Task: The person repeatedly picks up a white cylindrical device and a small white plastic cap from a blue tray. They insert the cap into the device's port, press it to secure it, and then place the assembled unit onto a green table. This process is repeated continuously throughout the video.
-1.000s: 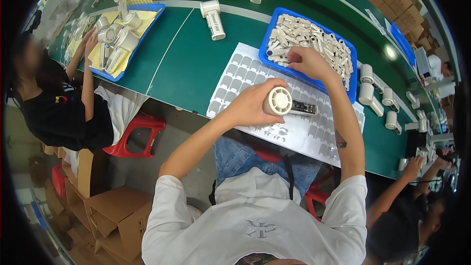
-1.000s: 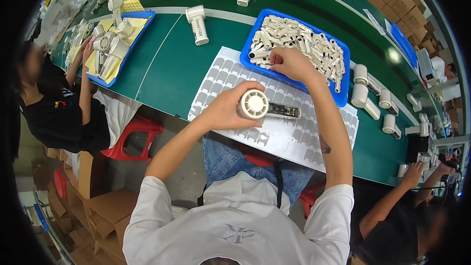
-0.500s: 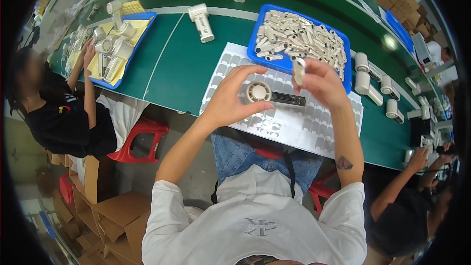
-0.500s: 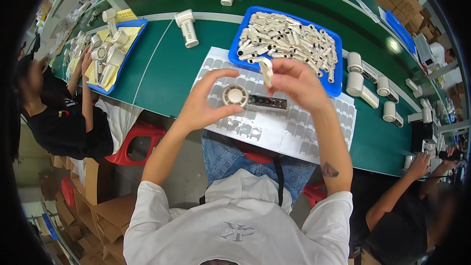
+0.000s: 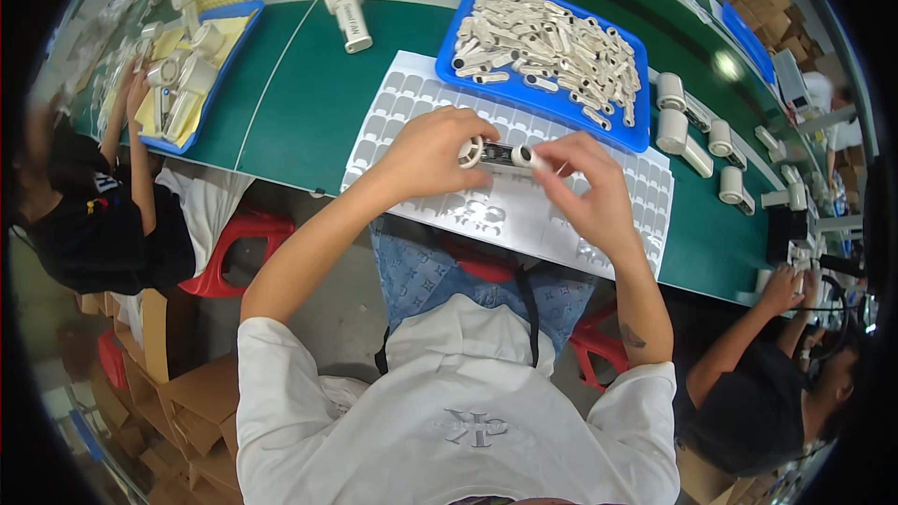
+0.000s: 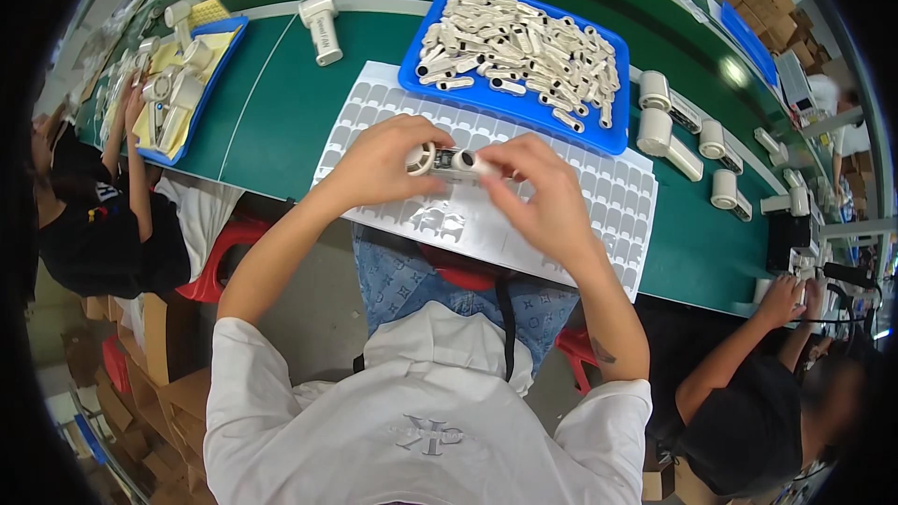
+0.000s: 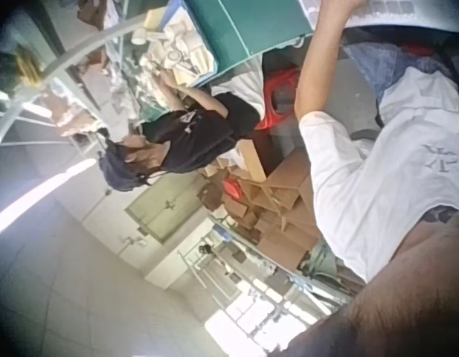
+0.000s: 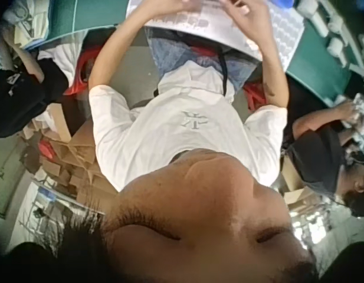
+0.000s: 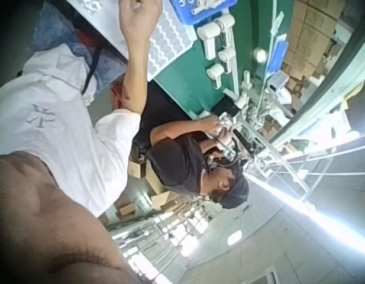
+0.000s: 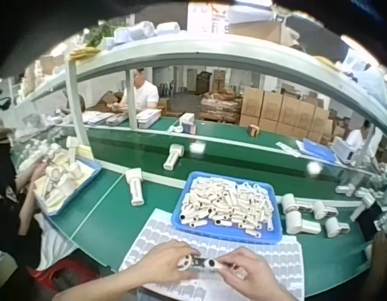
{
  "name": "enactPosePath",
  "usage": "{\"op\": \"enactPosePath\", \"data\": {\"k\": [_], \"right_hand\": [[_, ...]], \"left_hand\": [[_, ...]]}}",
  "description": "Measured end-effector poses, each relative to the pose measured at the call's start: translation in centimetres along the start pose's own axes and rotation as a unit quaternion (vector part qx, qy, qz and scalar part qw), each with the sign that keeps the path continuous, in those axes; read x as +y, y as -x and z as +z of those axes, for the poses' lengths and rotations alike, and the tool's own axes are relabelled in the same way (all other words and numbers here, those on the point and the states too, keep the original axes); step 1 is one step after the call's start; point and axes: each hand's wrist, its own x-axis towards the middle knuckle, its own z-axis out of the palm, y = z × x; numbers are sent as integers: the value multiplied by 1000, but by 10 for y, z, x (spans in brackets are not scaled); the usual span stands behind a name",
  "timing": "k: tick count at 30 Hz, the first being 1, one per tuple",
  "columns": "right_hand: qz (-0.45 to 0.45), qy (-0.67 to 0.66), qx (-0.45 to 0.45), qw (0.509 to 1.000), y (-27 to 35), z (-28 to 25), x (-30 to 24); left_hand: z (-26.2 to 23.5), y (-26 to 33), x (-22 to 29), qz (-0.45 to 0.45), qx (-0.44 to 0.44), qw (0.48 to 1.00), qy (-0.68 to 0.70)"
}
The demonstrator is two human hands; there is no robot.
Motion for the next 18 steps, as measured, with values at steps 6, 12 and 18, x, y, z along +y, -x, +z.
{"op": "enactPosePath", "data": {"k": [6,12,18], "right_hand": [[-20,84,-61,994,-21,17,26],[28,76,-73,994,-22,27,12],[-45,180,-57,981,-15,28,13]], "left_hand": [[15,2,-16,43,79,996,-4],[18,7,-10,18,91,996,2],[25,10,-12,38,129,990,36]]}}
